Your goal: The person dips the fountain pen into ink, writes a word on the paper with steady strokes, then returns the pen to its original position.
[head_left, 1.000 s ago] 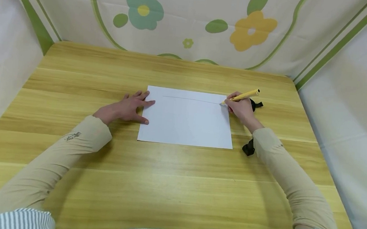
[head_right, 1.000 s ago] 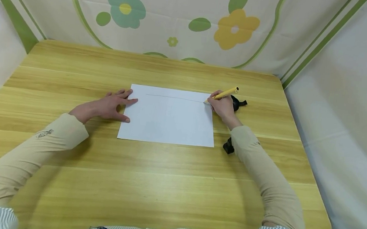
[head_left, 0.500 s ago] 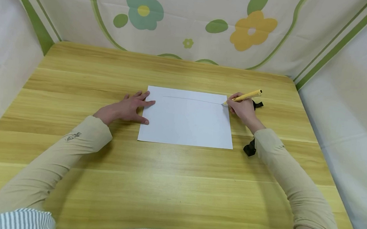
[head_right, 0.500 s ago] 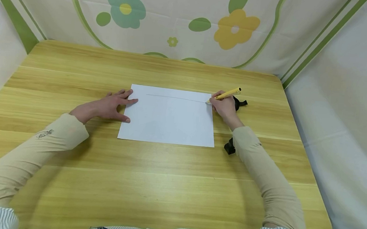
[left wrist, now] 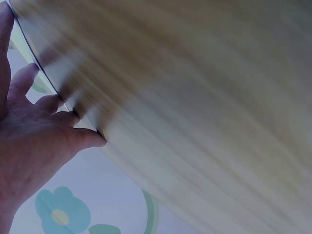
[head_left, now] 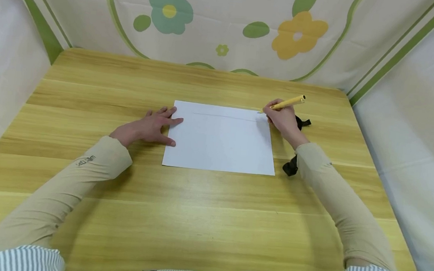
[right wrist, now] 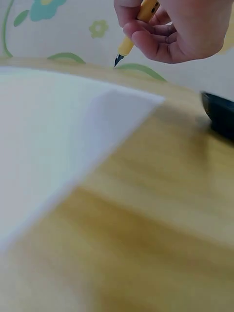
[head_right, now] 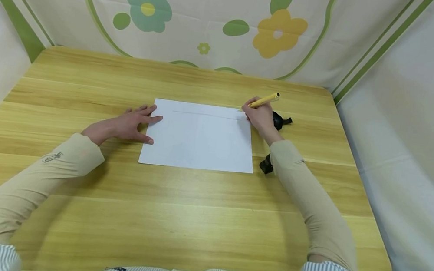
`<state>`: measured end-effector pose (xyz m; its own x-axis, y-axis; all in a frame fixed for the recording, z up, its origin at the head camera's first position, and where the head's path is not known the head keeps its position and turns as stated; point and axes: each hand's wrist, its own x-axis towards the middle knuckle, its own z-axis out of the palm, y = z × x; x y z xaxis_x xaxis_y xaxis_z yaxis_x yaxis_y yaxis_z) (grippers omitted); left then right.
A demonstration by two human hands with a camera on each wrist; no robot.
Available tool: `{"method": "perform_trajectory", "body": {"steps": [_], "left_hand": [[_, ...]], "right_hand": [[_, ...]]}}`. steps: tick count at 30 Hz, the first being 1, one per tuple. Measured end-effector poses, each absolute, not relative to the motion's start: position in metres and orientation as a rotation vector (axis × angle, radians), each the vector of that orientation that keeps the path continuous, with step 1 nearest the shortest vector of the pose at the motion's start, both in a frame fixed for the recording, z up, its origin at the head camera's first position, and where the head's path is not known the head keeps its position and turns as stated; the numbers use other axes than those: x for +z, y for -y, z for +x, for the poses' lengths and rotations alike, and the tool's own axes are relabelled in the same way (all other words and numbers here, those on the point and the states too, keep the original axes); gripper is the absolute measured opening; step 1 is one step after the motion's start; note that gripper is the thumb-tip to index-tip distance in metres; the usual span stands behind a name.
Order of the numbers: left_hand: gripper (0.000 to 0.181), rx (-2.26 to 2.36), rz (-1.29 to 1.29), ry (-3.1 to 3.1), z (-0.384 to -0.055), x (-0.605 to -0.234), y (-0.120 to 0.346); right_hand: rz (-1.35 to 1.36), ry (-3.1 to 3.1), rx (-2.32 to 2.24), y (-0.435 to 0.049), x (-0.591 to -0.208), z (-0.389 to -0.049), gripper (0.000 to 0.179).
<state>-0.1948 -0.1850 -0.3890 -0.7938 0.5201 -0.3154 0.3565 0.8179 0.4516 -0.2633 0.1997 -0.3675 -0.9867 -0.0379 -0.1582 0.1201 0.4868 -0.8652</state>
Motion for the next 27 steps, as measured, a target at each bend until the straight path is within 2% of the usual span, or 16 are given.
{"method": "perform_trajectory", "body": {"steps": [10, 27], "left_hand": [[0.082, 0.552, 0.647, -2.572, -0.192, -0.389, 0.181], [0.083, 0.541, 0.657, -2.558, -0.194, -0.392, 0.174]], "right_hand": [[0.012, -2.497, -1.610, -0.138, -0.367, -0.279, 0.005], [0.024, -2.521, -1.548, -0.116, -0.387, -0.280, 0.008]]}}
